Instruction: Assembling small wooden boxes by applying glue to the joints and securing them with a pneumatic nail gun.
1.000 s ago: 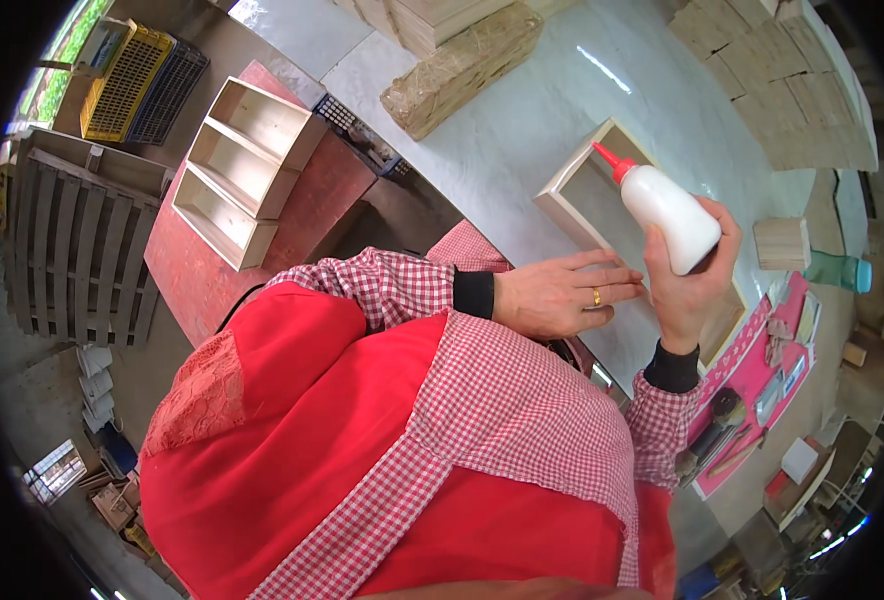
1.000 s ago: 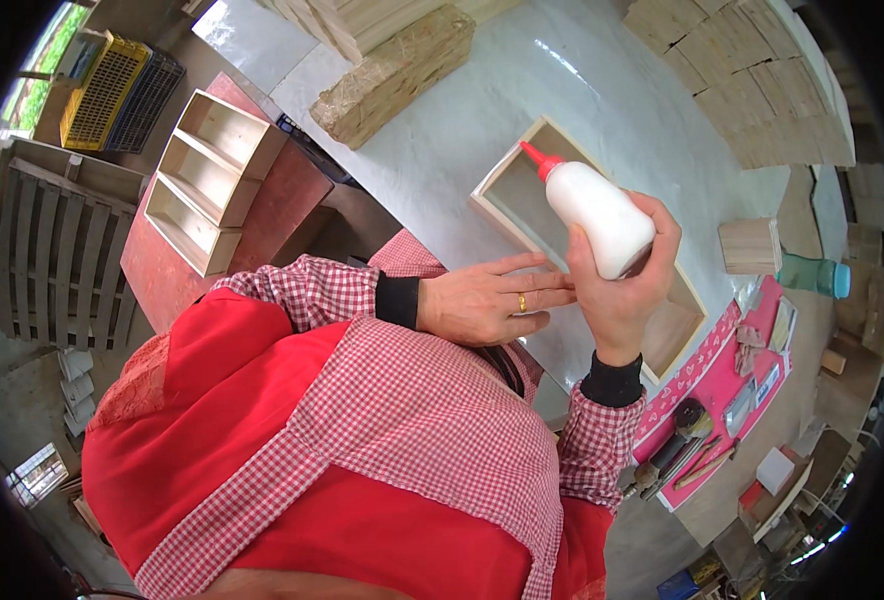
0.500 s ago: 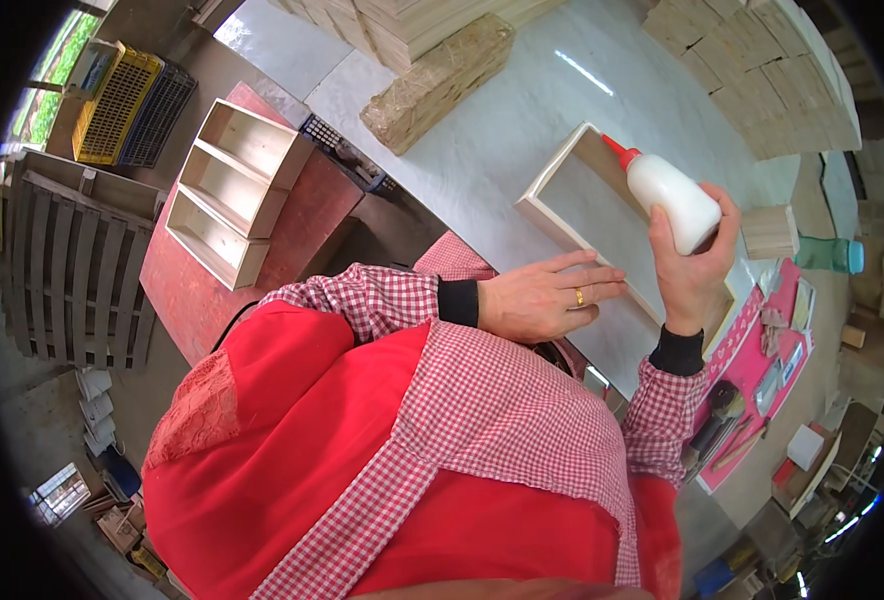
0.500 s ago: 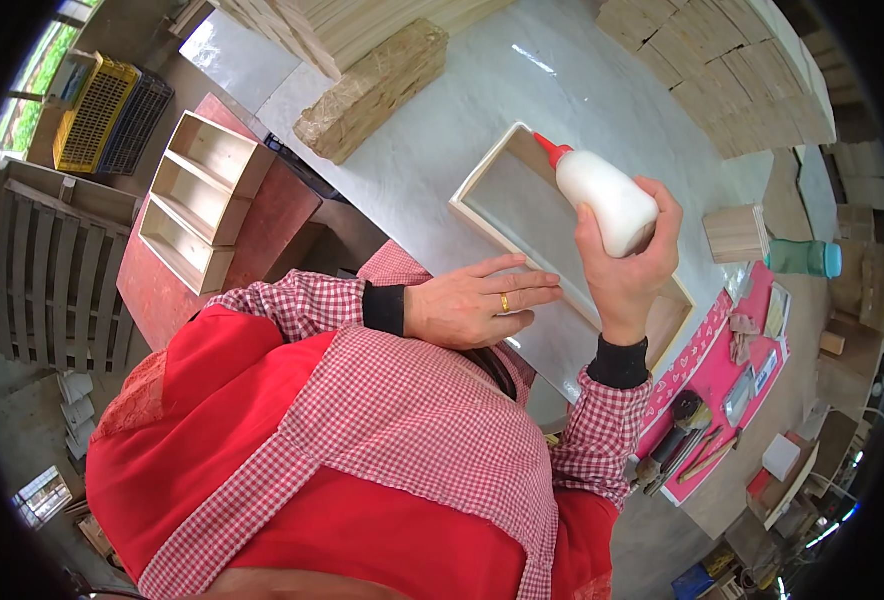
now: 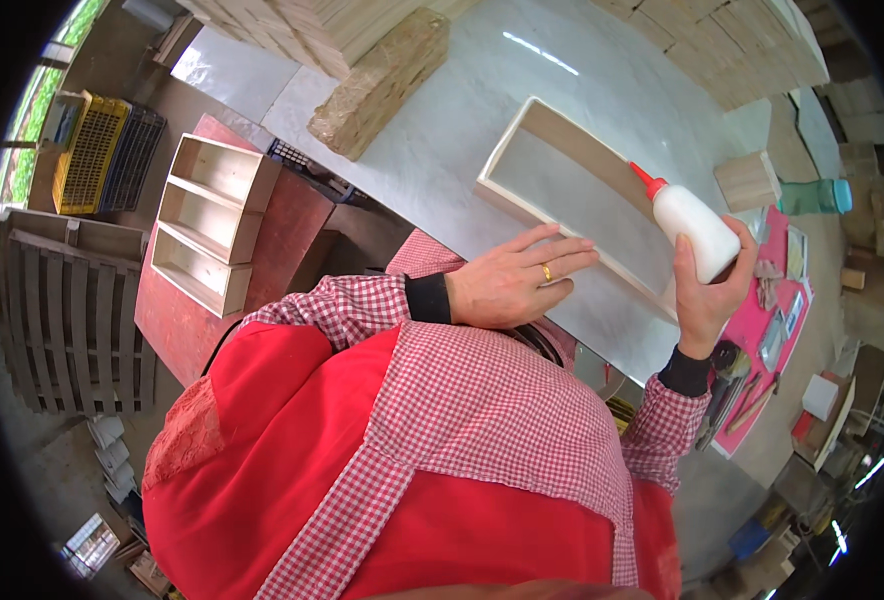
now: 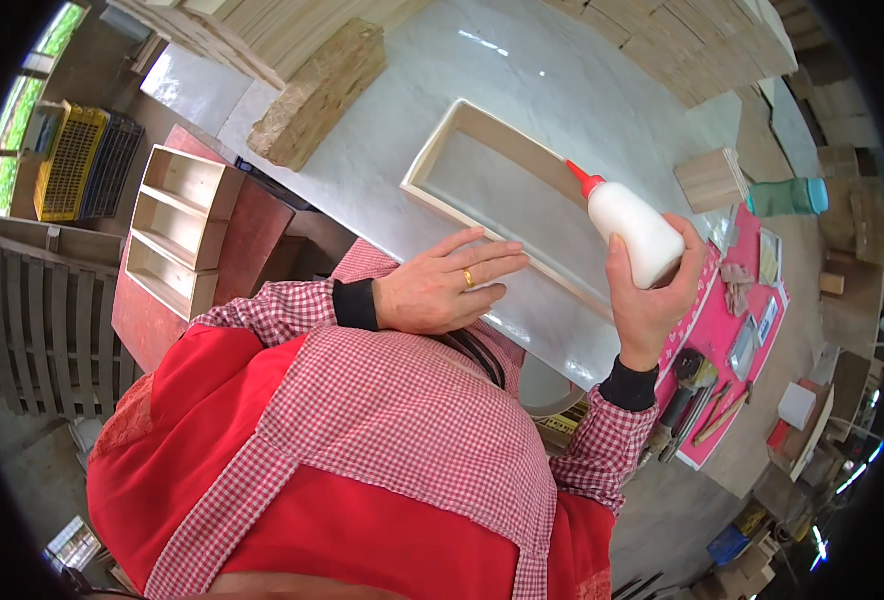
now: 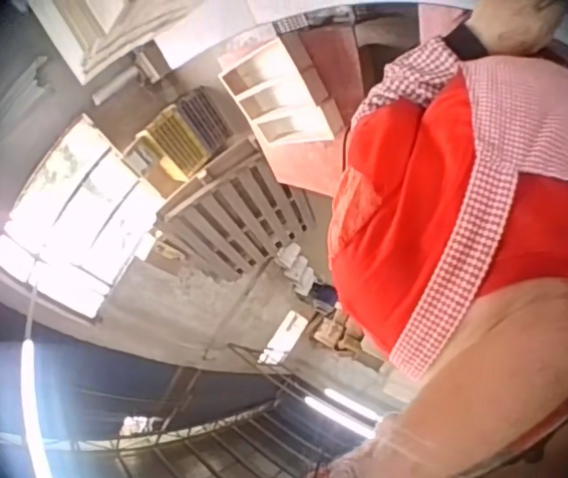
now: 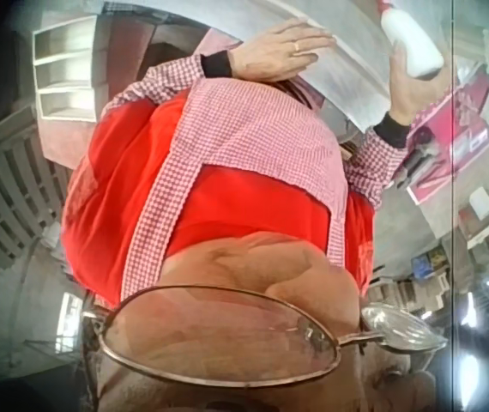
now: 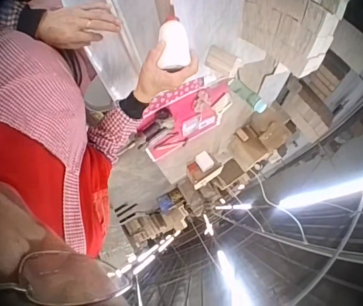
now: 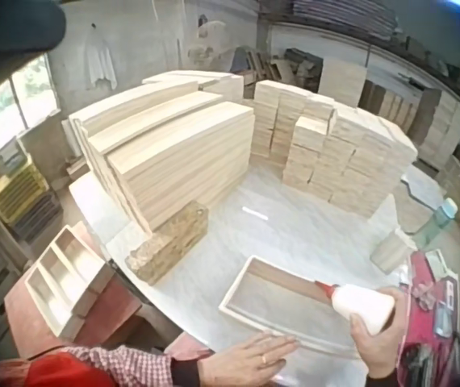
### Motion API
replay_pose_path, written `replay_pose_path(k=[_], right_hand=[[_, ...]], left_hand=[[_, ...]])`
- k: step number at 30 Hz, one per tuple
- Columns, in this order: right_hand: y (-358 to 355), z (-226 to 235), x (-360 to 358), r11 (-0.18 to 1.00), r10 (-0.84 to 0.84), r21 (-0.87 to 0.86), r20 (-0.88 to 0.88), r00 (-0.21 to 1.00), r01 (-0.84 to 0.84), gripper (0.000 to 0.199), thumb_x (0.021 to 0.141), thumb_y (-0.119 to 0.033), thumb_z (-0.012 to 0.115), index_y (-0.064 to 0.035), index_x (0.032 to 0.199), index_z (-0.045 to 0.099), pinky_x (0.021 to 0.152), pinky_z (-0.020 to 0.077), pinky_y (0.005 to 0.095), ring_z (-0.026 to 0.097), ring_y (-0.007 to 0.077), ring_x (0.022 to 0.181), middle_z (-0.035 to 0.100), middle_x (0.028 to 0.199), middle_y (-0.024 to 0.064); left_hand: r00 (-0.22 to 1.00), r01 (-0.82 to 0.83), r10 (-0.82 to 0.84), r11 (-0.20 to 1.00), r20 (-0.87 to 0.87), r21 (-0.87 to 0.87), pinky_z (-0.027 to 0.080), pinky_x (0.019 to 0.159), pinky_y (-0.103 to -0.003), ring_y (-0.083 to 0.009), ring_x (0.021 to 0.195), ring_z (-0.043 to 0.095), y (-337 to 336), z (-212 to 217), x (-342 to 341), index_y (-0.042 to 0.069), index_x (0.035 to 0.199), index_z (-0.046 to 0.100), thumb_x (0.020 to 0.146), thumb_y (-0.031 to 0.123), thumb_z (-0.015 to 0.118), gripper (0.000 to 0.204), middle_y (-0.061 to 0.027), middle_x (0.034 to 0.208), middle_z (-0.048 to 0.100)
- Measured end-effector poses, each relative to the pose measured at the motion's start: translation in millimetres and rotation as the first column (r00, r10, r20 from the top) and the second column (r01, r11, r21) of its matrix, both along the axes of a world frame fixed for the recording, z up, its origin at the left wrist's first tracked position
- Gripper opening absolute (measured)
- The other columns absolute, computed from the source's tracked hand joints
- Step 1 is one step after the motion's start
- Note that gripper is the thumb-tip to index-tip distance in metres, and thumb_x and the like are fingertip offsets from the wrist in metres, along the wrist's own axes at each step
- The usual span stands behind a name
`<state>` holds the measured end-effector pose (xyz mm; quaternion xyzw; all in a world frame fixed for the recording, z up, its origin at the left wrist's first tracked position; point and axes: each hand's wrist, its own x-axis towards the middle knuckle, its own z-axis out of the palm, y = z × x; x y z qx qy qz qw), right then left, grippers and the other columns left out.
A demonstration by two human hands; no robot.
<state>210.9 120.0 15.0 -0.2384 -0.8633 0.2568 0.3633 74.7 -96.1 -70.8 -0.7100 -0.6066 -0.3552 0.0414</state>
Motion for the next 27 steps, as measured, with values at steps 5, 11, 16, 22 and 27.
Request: replay_pose_path(k=[5,11,16,22,27], right_hand=[[9,2,28,0.996,-0.074,0.054,-0.006,0.997,0.074,0.055,0.075,-0.010,0.083,-0.0016,0.121,0.053,0.092,0.0469,0.0353,0.057,0.0225,0.105,0.058,0.115,0.0105],[18,3,57,0.988,-0.127,0.089,-0.027,0.992,0.129,0.055,0.075,-0.010,0.083,-0.0015,0.121,0.053,0.092,0.0471,0.0347,0.058,0.0218,0.105,0.058,0.114,0.0103],[25,1,82,0.977,-0.214,0.006,-0.049,0.976,0.215,0.055,0.076,-0.010,0.082,-0.0015,0.122,0.053,0.089,0.0482,0.0336,0.058,0.0202,0.103,0.059,0.114,0.0100],[34,-1,109,0.958,-0.286,0.015,-0.043,0.957,0.287,0.051,0.080,-0.011,0.080,-0.0019,0.123,0.054,0.090,0.0489,0.0336,0.058,0.0200,0.106,0.058,0.116,0.0101],[33,3,119,0.942,-0.332,0.047,-0.008,0.943,0.332,0.050,0.081,-0.012,0.080,-0.0024,0.122,0.054,0.091,0.0486,0.0337,0.058,0.0200,0.106,0.059,0.116,0.0097]], left_hand=[[1.000,-0.001,0.001,0.999,0.008,-0.032,0.029,0.115,-0.048,-0.0266,0.139,0.043,-2,2,0,0.006,0.100,0.066,0.078,0.013,0.071,0.024,-0.0132,0.145,0.048],[0.998,0.003,-0.001,1.000,0.066,-0.027,0.031,0.115,-0.050,-0.0274,0.139,0.042,0,5,3,0.002,0.091,0.065,0.081,0.011,0.064,0.013,-0.0150,0.142,0.050],[1.000,0.002,0.000,0.998,0.032,-0.061,0.029,0.115,-0.049,-0.0278,0.138,0.043,1,6,1,0.006,0.099,0.066,0.078,0.012,0.071,0.023,-0.0134,0.145,0.048],[0.999,-0.016,0.020,0.996,0.049,-0.083,0.029,0.115,-0.049,-0.0281,0.138,0.044,0,9,3,0.006,0.099,0.066,0.077,0.010,0.071,0.023,-0.0133,0.143,0.049],[0.999,-0.019,0.021,0.997,0.028,-0.077,0.029,0.115,-0.050,-0.0272,0.139,0.042,0,9,4,0.004,0.095,0.065,0.078,0.011,0.068,0.018,-0.0135,0.144,0.048]])
